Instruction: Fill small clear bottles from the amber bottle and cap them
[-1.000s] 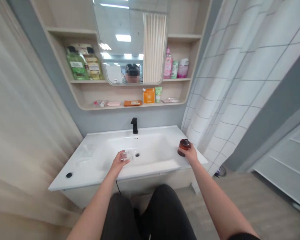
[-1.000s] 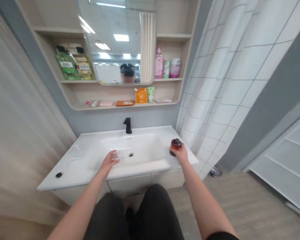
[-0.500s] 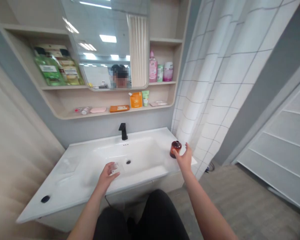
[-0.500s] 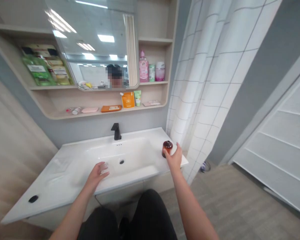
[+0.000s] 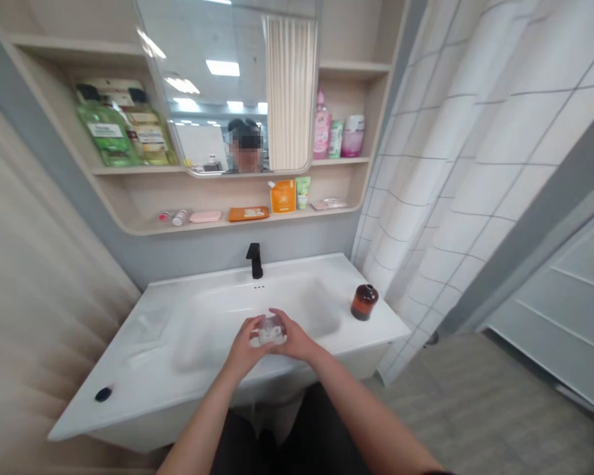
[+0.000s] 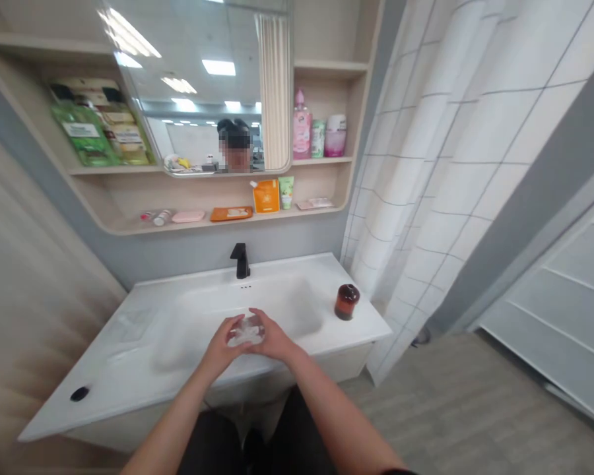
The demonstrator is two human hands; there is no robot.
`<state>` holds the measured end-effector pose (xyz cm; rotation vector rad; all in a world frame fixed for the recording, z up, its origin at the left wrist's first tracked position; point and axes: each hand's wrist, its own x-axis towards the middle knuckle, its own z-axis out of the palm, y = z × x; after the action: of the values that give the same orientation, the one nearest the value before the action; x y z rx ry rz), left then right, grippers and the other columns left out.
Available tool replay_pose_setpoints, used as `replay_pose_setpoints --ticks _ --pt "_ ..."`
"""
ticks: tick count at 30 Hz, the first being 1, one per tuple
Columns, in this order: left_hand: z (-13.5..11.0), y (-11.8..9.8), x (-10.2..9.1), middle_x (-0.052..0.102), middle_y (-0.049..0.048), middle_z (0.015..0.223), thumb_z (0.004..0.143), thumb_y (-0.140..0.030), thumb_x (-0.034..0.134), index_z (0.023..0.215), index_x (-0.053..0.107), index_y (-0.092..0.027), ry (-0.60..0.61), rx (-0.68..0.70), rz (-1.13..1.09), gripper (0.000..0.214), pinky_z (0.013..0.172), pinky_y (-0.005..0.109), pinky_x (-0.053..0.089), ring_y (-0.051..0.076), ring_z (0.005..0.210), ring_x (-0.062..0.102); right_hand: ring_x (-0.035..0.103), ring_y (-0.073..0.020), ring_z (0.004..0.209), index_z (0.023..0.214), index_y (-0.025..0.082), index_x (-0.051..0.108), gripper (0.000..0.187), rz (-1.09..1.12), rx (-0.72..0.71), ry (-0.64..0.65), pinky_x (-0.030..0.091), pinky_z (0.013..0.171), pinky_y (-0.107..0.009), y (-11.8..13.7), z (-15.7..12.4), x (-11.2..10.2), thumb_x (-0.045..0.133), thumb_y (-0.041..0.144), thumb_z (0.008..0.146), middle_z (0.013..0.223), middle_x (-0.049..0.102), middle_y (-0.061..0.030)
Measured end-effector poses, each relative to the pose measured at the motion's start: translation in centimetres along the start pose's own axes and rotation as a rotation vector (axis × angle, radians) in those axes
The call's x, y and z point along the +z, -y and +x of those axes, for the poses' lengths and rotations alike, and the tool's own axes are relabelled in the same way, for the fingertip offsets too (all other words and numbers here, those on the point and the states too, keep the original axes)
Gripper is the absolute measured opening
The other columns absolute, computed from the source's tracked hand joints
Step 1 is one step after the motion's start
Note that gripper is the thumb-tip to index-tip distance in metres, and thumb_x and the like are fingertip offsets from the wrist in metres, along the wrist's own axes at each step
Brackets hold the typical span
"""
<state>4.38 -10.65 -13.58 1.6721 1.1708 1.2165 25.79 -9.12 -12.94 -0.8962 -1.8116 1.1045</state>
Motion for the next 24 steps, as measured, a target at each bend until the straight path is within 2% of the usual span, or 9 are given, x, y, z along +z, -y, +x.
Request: replay_pose_setpoints --ticks 3,6,9,11,13,14,17,20,24 --pt "-0.2 -0.1 -0.1 0.066 0.0125 0.141 0.074 -0.036 0.089 0.150 0.061 -0.028 -0.021 -0.039 0.036 0.081 0.107 0.050 0.057 0.033 0.130 0.066 0.070 -0.0264 0.113 0.142 0.028 0.056 0.087 0.035 0.039 -0.024 0.059 0.094 -0.041 -0.9 0.7 0.3 0.097 0.027 0.066 0.132 0.069 -0.0083" --pt "-1.8 0.1 -3.0 0.065 0.0127 0.146 0.078 -0.041 0.086 0.137 0.072 -0.028 -0.106 -0.020 0.172 0.062 0.104 0.047 0.059 0.035 0.136 0.063 0.068 -0.0259 0.115 0.130 0.029 0.057 0.078 0.071 0.113 -0.047 0.059 0.093 -0.040 -2.2 0.5 0.0 0.096 0.024 0.063 0.134 0.066 -0.0070" --pt "-5.0 0.1 -8.6 0.076 0.0100 0.128 0.089 -0.050 0.075 0.116 0.079 -0.027 -0.257 -0.043 0.351 0.036 0.098 0.045 0.060 0.033 0.118 0.072 0.067 -0.0243 0.113 0.129 0.030 0.055 0.076 0.139 0.192 -0.077 0.059 0.094 -0.040 -3.0 0.1 -0.4 0.095 0.026 0.064 0.132 0.065 -0.0060" --pt "-8.0 -0.3 -13.0 0.081 0.0067 0.104 0.092 -0.058 0.068 0.105 0.079 -0.026 -0.366 -0.160 0.496 0.036 0.093 0.044 0.059 0.031 0.099 0.076 0.067 -0.0244 0.112 0.129 0.030 0.055 0.076 0.166 0.221 -0.076 0.059 0.095 -0.040 -3.1 0.1 -0.5 0.094 0.027 0.064 0.131 0.065 -0.0058" --pt "-11.0 -0.8 -17.2 0.080 0.0046 0.093 0.093 -0.063 0.063 0.104 0.078 -0.028 -0.405 -0.280 0.653 0.040 0.085 0.042 0.059 0.031 0.088 0.075 0.068 -0.0246 0.111 0.129 0.030 0.056 0.075 0.156 0.227 -0.041 0.059 0.096 -0.041 -2.9 0.1 -0.6 0.094 0.025 0.064 0.130 0.065 -0.0057" --pt "-12.4 -1.0 -19.2 0.080 0.0042 0.093 0.093 -0.064 0.062 0.105 0.078 -0.029 -0.424 -0.300 0.749 0.041 0.084 0.043 0.059 0.031 0.088 0.075 0.068 -0.0245 0.110 0.128 0.029 0.057 0.075 0.140 0.226 -0.022 0.059 0.097 -0.041 -2.8 0.1 -0.6 0.094 0.025 0.064 0.130 0.066 -0.0055" --pt "-15.0 -1.1 -24.2 0.079 0.0079 0.114 0.095 -0.062 0.058 0.119 0.075 -0.029 -0.509 -0.223 1.023 0.044 0.098 0.048 0.058 0.035 0.105 0.073 0.068 -0.0246 0.108 0.129 0.029 0.059 0.074 0.088 0.224 0.017 0.058 0.097 -0.042 -2.5 0.2 -0.6 0.095 0.025 0.064 0.130 0.067 -0.0054" --pt "-14.4 -0.1 -28.1 0.076 0.0145 0.126 0.097 -0.058 0.051 0.126 0.073 -0.024 -0.479 -0.205 1.182 0.050 0.107 0.052 0.055 0.039 0.118 0.069 0.068 -0.0251 0.109 0.130 0.028 0.059 0.074 0.065 0.231 0.024 0.058 0.095 -0.041 -2.4 0.2 -0.6 0.095 0.025 0.065 0.130 0.069 -0.0061" --pt "-10.4 2.1 -31.2 0.077 0.0170 0.125 0.095 -0.055 0.052 0.131 0.073 -0.021 -0.306 -0.291 1.257 0.054 0.103 0.051 0.056 0.038 0.112 0.071 0.069 -0.0251 0.111 0.132 0.028 0.058 0.076 0.045 0.231 0.013 0.057 0.095 -0.041 -2.5 0.2 -0.5 0.096 0.027 0.066 0.132 0.069 -0.0072"
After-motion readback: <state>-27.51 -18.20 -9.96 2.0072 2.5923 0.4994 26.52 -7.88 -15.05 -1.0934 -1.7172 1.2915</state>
